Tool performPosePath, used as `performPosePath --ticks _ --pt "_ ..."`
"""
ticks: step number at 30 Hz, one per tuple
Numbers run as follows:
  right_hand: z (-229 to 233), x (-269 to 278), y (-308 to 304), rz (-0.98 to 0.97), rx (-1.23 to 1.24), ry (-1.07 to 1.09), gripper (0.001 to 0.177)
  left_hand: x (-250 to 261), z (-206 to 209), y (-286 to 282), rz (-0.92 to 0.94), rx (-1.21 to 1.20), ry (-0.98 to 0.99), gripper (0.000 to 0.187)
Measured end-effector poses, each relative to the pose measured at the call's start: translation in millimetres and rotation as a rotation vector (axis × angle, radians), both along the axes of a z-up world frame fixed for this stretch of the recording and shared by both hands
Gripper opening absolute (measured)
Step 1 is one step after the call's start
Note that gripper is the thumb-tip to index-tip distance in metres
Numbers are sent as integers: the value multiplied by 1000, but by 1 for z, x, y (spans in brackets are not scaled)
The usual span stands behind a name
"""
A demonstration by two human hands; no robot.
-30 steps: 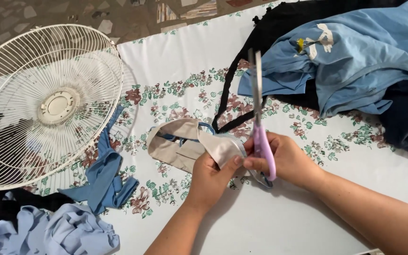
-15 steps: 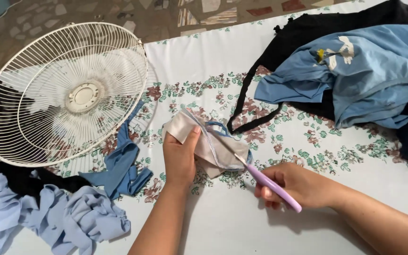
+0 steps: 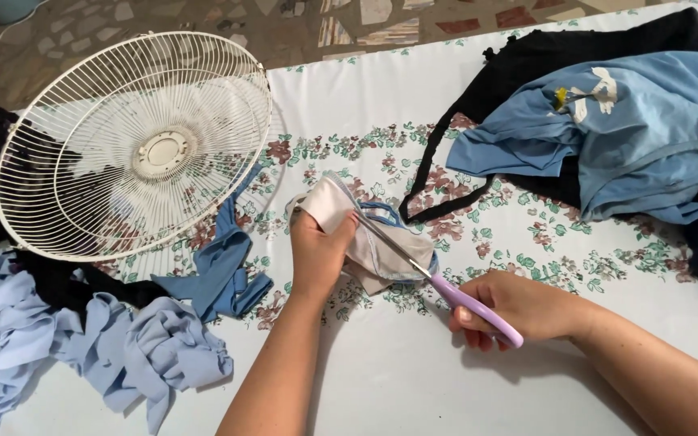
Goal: Cutting strips of fabric from old garments using scissors.
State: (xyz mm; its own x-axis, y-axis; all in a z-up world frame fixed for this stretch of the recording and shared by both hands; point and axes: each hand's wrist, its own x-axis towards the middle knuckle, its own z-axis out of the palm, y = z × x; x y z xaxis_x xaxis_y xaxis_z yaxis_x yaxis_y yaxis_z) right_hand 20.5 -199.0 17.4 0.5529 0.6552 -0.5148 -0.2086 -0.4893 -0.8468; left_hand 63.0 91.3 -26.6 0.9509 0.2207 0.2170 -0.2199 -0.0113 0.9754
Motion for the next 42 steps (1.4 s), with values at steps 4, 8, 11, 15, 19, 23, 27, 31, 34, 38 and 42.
performPosePath --ticks 4,8,11,15,19,23,27,31,34,38,42 --pt "5 -1 5 17 -62 -50 44 -1 3 -1 25 74 22 28" --pt "4 1 4 -59 -47 -20 45 -5 9 -1 -3 70 -103 26" --pt "6 1 4 -35 -49 -45 46 -1 1 0 -80 -40 -40 29" --pt "2 0 4 -49 -44 -23 46 -4 5 -5 -185 -188 113 36" --pt "-16 -2 6 -92 46 12 44 -10 2 -11 -262 -244 44 36" --pt "-20 -4 12 -129 83 3 43 -13 5 -17 -295 -287 64 36" --pt "-24 -4 11 -139 70 -20 41 -14 2 -19 -349 -262 73 36" --pt "-22 -5 14 -125 16 -51 40 -17 6 -18 -370 -264 50 35" --pt "-19 -5 13 -108 30 -60 39 -20 13 -17 -396 -224 41 37" --pt "-19 -3 11 -110 -13 -89 37 -19 16 -17 -408 -236 31 36" --pt "-29 0 11 -146 41 -52 35 -19 19 -17 -396 -326 56 55"
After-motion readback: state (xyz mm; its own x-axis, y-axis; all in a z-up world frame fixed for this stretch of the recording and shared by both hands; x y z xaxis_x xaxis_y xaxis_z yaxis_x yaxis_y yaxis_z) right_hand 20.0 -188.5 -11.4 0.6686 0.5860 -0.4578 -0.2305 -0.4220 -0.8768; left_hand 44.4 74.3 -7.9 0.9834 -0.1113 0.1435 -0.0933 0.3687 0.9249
